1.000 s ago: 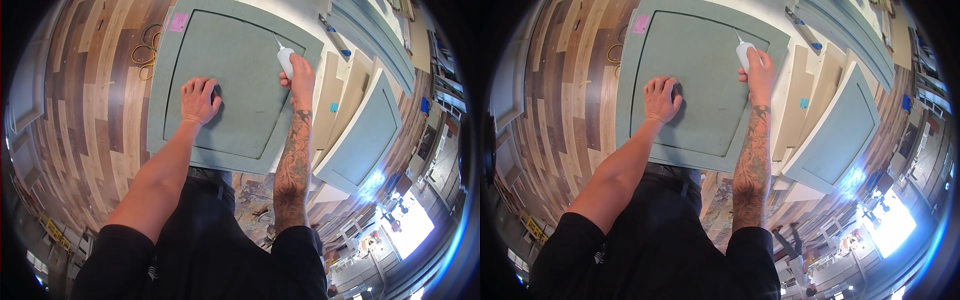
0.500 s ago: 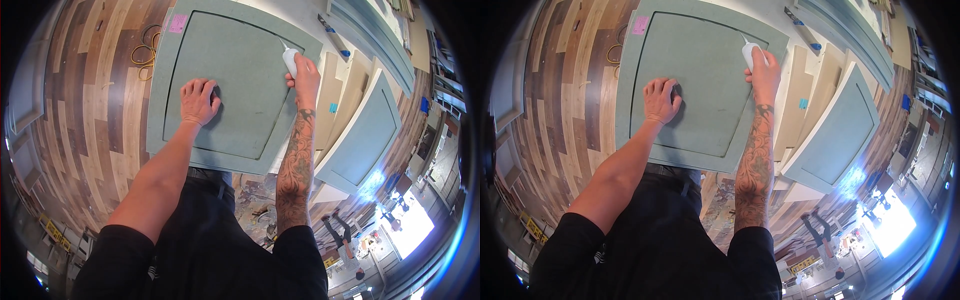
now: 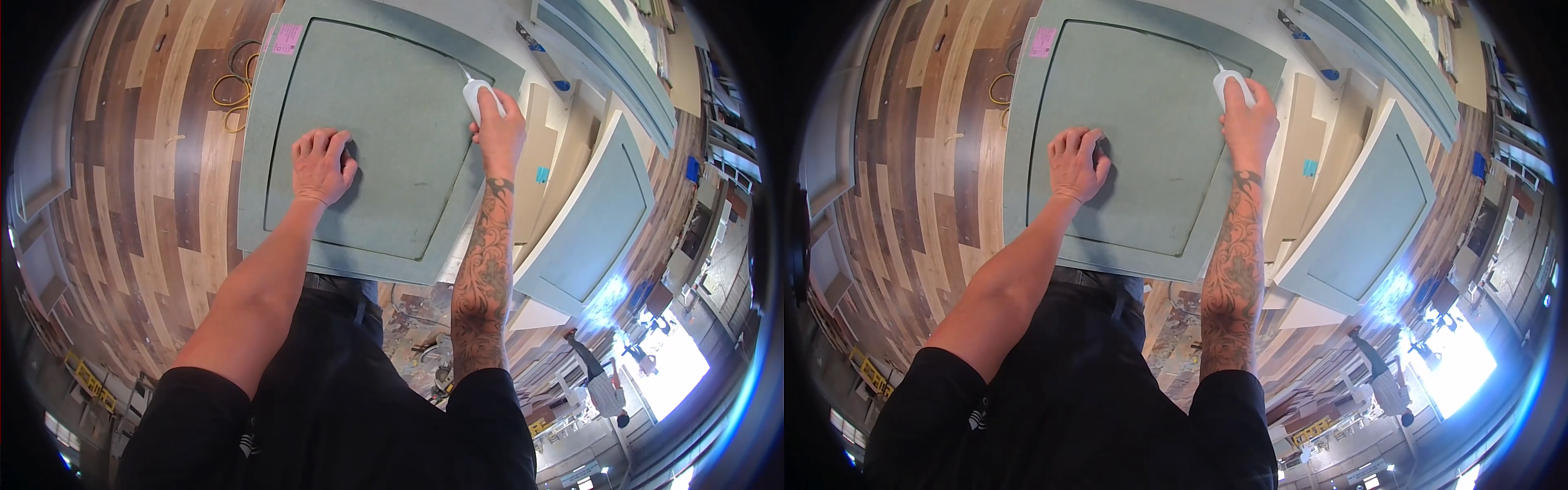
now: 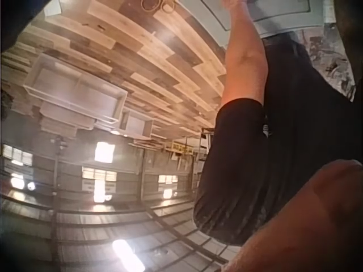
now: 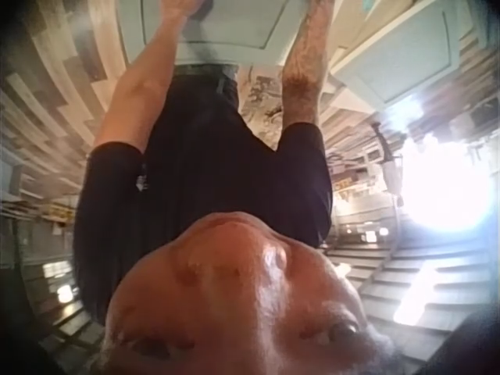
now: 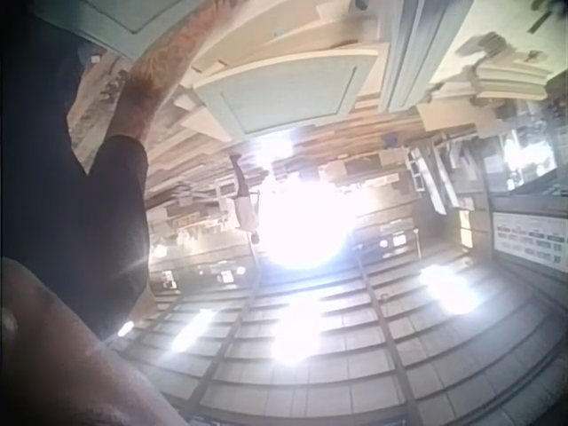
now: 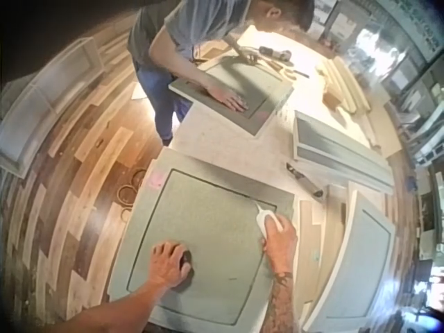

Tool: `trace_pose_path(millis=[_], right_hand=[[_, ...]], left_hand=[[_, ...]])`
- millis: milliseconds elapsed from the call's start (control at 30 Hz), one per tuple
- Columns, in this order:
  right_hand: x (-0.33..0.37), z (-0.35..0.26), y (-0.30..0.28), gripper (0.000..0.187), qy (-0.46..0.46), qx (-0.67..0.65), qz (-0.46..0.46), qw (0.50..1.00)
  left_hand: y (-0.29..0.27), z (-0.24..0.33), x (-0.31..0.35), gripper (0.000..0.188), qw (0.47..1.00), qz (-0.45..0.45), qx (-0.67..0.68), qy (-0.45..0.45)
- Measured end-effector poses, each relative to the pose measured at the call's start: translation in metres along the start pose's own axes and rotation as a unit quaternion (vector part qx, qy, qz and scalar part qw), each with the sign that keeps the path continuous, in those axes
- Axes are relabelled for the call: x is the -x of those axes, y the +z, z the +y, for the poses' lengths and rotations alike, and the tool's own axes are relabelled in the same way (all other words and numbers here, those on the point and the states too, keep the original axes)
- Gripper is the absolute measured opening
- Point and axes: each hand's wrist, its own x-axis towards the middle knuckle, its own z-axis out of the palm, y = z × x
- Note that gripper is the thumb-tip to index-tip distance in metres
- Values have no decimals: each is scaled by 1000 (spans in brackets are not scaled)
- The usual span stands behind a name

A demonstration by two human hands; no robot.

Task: Apply sealant or glue into the grooves of wooden cabinet doors and clean up excess with a tool.

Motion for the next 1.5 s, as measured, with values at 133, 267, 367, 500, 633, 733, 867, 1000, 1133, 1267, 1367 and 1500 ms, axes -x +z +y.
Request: trace_pose_path(millis=[133,267,367,500,633,733,867,1000,1133,1267,1367,1500], right_hand=[[-2,3,0,54,-5,0,7,1000],[-2,2,-1,54,-9,1,6,1000],[-4,5,-2,54,-14,4,12,1000],[-6,9,-3,54,-19,5,14,1000],[-5,9,-4,55,-24,17,19,999],[-5,10,-6,55,-25,24,24,999],[-3,9,-7,55,-19,33,32,999],[-2,9,-8,55,-14,31,33,999],[-5,14,-10,55,-18,42,45,998],[-4,12,-10,55,-18,53,45,997],[-4,14,-12,54,-23,51,53,997],[-3,13,-13,54,-14,51,55,997]], left_hand=[[0,1,0,41,1000,-1,5,0],[0,0,0,41,1000,-2,5,-2],[0,0,-1,41,1000,0,2,-2],[1,0,-1,40,1000,4,2,2],[1,0,-1,40,1000,7,2,2],[1,1,-2,41,1000,7,1,1],[1,1,-2,40,1000,8,1,3],[1,0,-2,40,1000,6,0,1],[1,1,-2,40,1000,-1,3,-1],[1,0,-1,40,1000,0,1,-3],[2,0,-1,40,1000,-4,1,-4],[1,0,-1,40,1000,4,4,1]])
